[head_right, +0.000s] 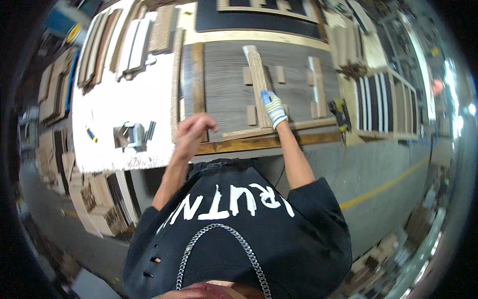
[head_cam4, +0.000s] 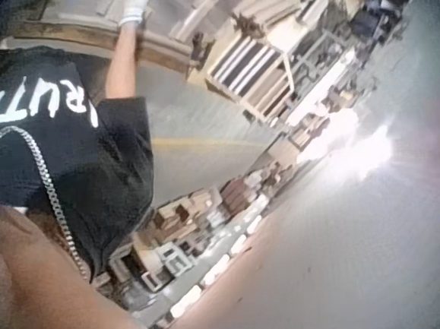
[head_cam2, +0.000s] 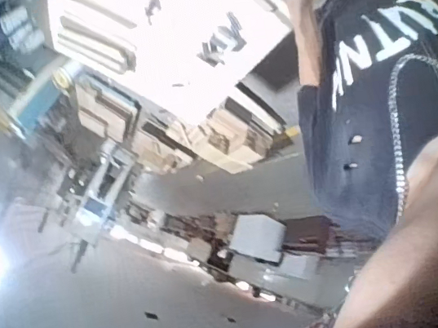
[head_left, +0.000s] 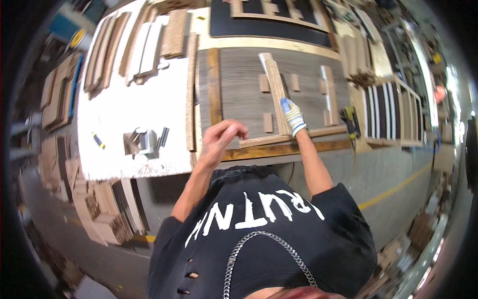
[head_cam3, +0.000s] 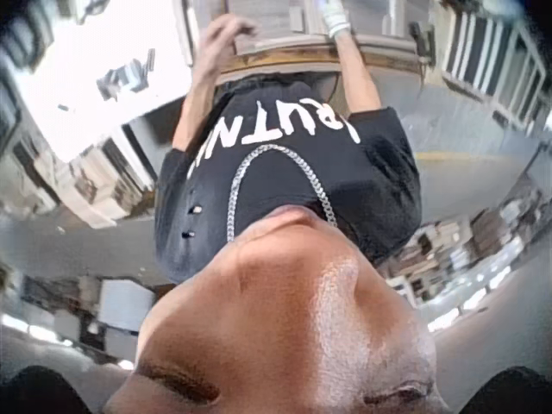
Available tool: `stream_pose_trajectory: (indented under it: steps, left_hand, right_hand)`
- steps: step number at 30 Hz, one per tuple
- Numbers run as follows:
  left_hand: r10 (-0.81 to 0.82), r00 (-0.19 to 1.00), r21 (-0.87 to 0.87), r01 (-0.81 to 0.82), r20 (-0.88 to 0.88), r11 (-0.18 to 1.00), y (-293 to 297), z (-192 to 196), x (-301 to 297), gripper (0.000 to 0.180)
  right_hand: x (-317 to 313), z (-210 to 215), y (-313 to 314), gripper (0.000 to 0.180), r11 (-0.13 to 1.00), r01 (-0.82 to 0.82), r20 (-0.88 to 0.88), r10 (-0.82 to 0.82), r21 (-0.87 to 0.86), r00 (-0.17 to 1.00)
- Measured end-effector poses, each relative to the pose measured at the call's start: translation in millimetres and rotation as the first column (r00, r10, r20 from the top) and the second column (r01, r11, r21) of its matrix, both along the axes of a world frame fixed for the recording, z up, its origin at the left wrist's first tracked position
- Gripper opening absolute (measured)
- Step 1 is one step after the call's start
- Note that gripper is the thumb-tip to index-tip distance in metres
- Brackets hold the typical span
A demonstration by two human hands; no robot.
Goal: Assembling a wooden furniture frame by positioning slats and securing them with a pneumatic nailer.
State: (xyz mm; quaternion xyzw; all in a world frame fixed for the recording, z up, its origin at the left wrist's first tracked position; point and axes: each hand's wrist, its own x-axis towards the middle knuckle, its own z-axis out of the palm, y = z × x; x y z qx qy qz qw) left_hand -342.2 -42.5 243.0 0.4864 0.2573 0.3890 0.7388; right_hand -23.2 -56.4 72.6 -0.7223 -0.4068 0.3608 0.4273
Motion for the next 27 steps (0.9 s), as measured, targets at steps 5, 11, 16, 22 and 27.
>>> stream_pose_trajectory:
  steps: [5,11,16,22,27]
  left_hand:
    - [-0.175,0.789,0.476,-0.164,0.589,0.864,-29.5,175.3,11.9,0.038]
    - [-0.574,0.676,0.566,0.274,0.461,0.778,-28.7,212.3,61.1,0.018]
    - [-0.351,0.754,0.424,0.107,0.555,0.899,-56.3,223.0,138.5,0.019]
    - [-0.176,0.932,0.232,0.104,0.316,0.967,-80.2,233.1,178.0,0.015]
    - [-0.068,0.869,0.317,-0.105,0.490,0.943,-71.9,216.3,228.2,0.025]
  right_hand:
    - [114.6,19.9,-42.3,0.073,0.936,0.268,0.113,-0.248,-0.227,0.962]
    - [239.4,50.1,-48.7,0.093,0.902,0.294,0.581,-0.061,-0.317,0.811]
    - [326.4,56.0,23.6,0.097,0.890,0.186,0.641,0.142,-0.416,0.754]
    - [364.8,11.3,62.3,0.085,0.814,0.400,0.771,0.089,-0.420,0.630]
    - [340.0,-6.4,65.3,0.070,0.668,0.615,0.789,-0.066,-0.420,0.610]
